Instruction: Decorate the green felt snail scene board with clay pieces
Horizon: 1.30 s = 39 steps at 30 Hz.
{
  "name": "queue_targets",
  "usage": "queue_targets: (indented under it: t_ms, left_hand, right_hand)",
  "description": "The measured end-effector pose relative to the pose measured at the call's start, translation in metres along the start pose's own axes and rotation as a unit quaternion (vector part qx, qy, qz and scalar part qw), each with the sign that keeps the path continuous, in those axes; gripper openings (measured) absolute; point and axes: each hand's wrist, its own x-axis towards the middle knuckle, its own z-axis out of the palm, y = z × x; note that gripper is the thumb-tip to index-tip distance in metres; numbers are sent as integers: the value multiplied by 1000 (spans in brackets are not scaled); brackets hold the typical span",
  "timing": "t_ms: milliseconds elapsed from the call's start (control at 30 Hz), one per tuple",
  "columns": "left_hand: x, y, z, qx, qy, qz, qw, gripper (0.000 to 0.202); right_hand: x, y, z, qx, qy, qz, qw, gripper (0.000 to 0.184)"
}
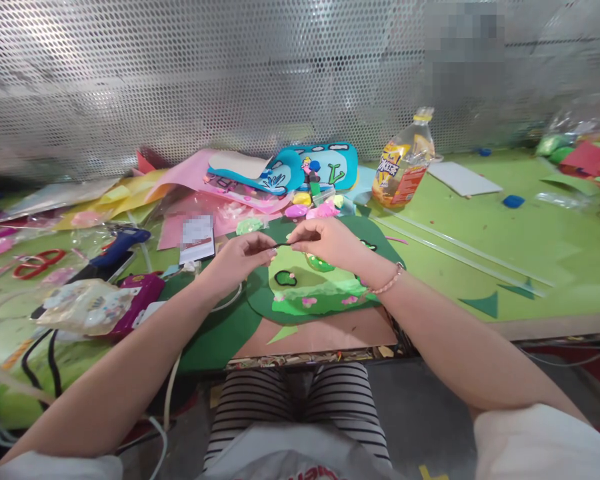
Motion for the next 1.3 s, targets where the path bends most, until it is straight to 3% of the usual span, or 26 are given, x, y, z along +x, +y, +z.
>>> queue_targets:
  t_ms: [233, 500, 800, 1067, 1300]
  left_hand:
    - [-1, 1, 1, -24, 12, -3, 1000, 18]
    - [1, 3, 2, -58, 33, -31, 997, 16]
    - [3, -2, -1, -188, 47, -21, 981, 26]
    - [4, -5, -3, -176, 45, -34, 983, 28]
    - [0, -3, -3, -48, -12, -53, 997, 23]
  right_hand:
    - [3, 8, 0, 71, 10, -7, 997, 15]
    - [4, 8, 1, 48, 17, -11, 999, 14]
    - [1, 4, 0, 23, 33, -25, 999, 12]
    - [2, 6, 0, 64, 16, 12, 998, 15]
    - [0, -3, -1, -34, -57, 26, 998, 12]
